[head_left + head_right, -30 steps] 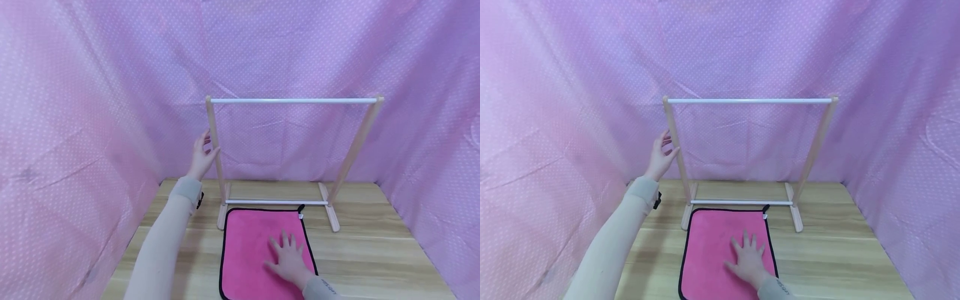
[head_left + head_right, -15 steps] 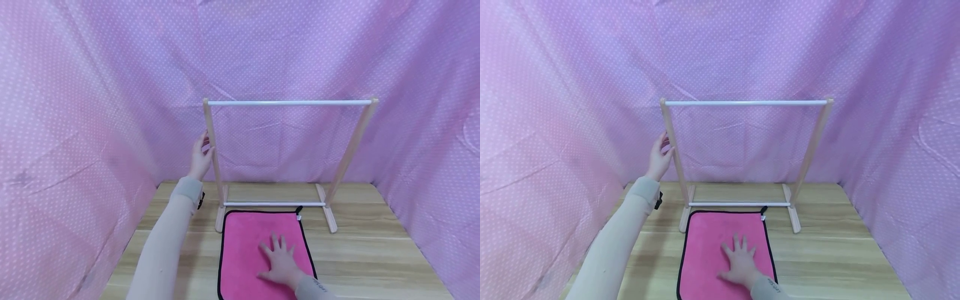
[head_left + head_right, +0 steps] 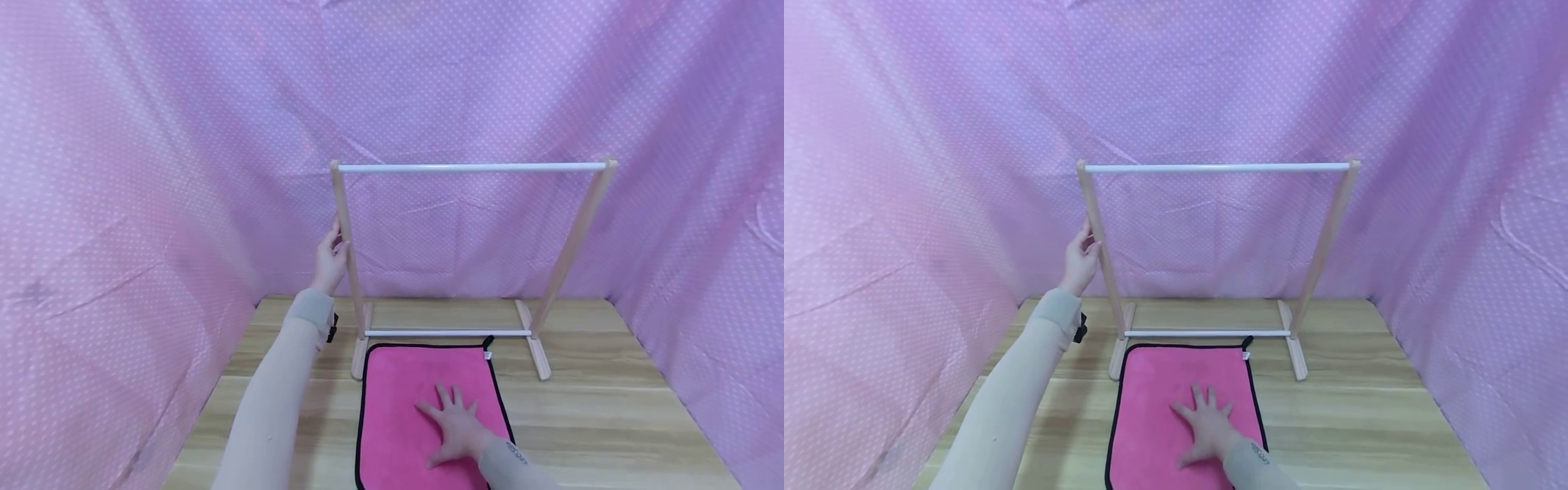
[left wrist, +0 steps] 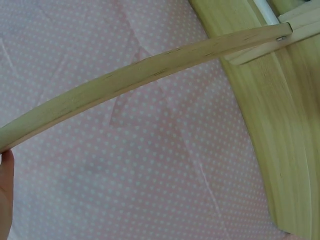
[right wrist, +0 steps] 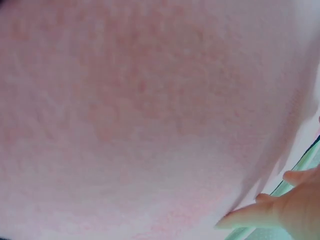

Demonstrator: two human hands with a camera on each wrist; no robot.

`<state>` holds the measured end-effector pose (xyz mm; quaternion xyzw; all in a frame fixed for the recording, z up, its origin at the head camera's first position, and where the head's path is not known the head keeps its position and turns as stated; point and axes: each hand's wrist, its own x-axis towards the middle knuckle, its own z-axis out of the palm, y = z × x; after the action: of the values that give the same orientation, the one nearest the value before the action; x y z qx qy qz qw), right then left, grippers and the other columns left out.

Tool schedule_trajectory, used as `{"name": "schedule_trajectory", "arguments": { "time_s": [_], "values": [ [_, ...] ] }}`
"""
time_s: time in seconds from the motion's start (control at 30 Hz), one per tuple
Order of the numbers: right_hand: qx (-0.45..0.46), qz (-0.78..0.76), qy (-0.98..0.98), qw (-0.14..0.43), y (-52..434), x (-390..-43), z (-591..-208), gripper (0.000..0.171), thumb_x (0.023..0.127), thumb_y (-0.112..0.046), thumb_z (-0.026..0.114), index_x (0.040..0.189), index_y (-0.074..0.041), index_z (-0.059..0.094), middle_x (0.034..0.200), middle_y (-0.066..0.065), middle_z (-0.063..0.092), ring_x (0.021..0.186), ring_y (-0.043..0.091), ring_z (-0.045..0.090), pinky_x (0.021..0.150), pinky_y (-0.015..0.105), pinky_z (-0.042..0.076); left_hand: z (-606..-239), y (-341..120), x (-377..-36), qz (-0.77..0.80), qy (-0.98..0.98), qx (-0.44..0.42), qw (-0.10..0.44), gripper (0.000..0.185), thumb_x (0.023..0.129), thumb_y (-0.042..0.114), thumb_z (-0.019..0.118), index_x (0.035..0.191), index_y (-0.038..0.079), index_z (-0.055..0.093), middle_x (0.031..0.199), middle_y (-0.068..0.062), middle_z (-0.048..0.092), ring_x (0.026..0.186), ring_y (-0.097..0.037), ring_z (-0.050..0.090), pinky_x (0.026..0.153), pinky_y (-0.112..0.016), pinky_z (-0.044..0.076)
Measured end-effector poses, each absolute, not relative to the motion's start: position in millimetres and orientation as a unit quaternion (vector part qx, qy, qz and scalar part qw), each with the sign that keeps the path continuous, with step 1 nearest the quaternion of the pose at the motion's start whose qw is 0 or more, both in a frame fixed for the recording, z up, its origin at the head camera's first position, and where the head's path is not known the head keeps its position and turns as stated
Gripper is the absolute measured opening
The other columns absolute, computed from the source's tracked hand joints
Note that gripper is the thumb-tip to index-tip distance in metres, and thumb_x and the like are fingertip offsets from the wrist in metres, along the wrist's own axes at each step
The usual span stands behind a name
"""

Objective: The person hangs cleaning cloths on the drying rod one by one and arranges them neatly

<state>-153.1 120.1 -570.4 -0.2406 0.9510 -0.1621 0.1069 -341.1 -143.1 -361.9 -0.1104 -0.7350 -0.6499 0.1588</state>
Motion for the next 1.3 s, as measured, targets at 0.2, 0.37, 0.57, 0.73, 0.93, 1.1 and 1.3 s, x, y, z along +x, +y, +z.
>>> {"name": "schedule_trajectory", "arguments": {
  "time_s": [0.2,0.37,0.57,0.73,0.93,1.1,1.3],
  "values": [
    [-0.237,-0.152,0.950,0.133,118,-156,-567,0.103,0.049,-0.065,0.082,0.140,-0.035,0.044,0.151,0.025,0.024,0.130,0.060,0.021,0.082,0.089,0.020,-360,-145,-338,-0.638,-0.748,-0.102,0.156,0.063,0.095,-0.008,0.043,0.149,0.016,0.022,0.148,-0.015,0.036,0.128,-0.032,0.043,0.107,-0.040,0.043],
    [-0.241,-0.145,0.950,0.136,117,-159,-571,0.102,0.048,-0.066,0.081,0.139,-0.036,0.045,0.150,0.025,0.026,0.130,0.060,0.023,0.081,0.089,0.021,-358,-147,-337,-0.641,-0.746,-0.093,0.155,0.062,0.095,-0.008,0.043,0.149,0.015,0.023,0.145,-0.017,0.040,0.128,-0.030,0.043,0.107,-0.039,0.044],
    [-0.246,-0.132,0.951,0.134,116,-162,-576,0.102,0.048,-0.067,0.081,0.139,-0.037,0.045,0.149,0.023,0.028,0.130,0.059,0.025,0.082,0.088,0.023,-358,-146,-337,-0.628,-0.759,-0.080,0.149,0.063,0.096,-0.006,0.044,0.150,0.017,0.021,0.146,-0.016,0.040,0.130,-0.028,0.043,0.107,-0.037,0.043],
    [-0.248,-0.123,0.953,0.125,118,-165,-575,0.101,0.048,-0.068,0.080,0.138,-0.036,0.046,0.147,0.022,0.032,0.127,0.057,0.028,0.081,0.085,0.029,-359,-143,-340,-0.625,-0.763,-0.080,0.146,0.064,0.096,-0.005,0.043,0.150,0.021,0.020,0.148,-0.013,0.039,0.132,-0.026,0.042,0.108,-0.034,0.042],
    [-0.269,-0.107,0.951,0.112,119,-168,-569,0.099,0.049,-0.066,0.081,0.136,-0.033,0.049,0.142,0.020,0.037,0.123,0.050,0.035,0.082,0.080,0.035,-360,-140,-339,-0.627,-0.760,-0.073,0.154,0.065,0.096,-0.005,0.043,0.150,0.021,0.019,0.149,-0.012,0.037,0.134,-0.025,0.041,0.109,-0.033,0.041],
    [-0.280,-0.105,0.948,0.110,120,-171,-565,0.095,0.050,-0.061,0.084,0.134,-0.030,0.052,0.139,0.019,0.041,0.120,0.045,0.039,0.081,0.075,0.040,-361,-136,-339,-0.626,-0.761,-0.068,0.157,0.064,0.096,-0.005,0.044,0.150,0.020,0.020,0.149,-0.014,0.036,0.134,-0.026,0.040,0.110,-0.032,0.040],
    [-0.293,-0.095,0.946,0.101,118,-174,-569,0.087,0.052,-0.055,0.085,0.130,-0.031,0.056,0.133,0.014,0.046,0.111,0.037,0.043,0.076,0.062,0.049,-363,-137,-339,-0.631,-0.758,-0.070,0.150,0.064,0.096,-0.005,0.043,0.150,0.020,0.019,0.150,-0.015,0.035,0.134,-0.026,0.040,0.110,-0.033,0.039]
  ]
}}
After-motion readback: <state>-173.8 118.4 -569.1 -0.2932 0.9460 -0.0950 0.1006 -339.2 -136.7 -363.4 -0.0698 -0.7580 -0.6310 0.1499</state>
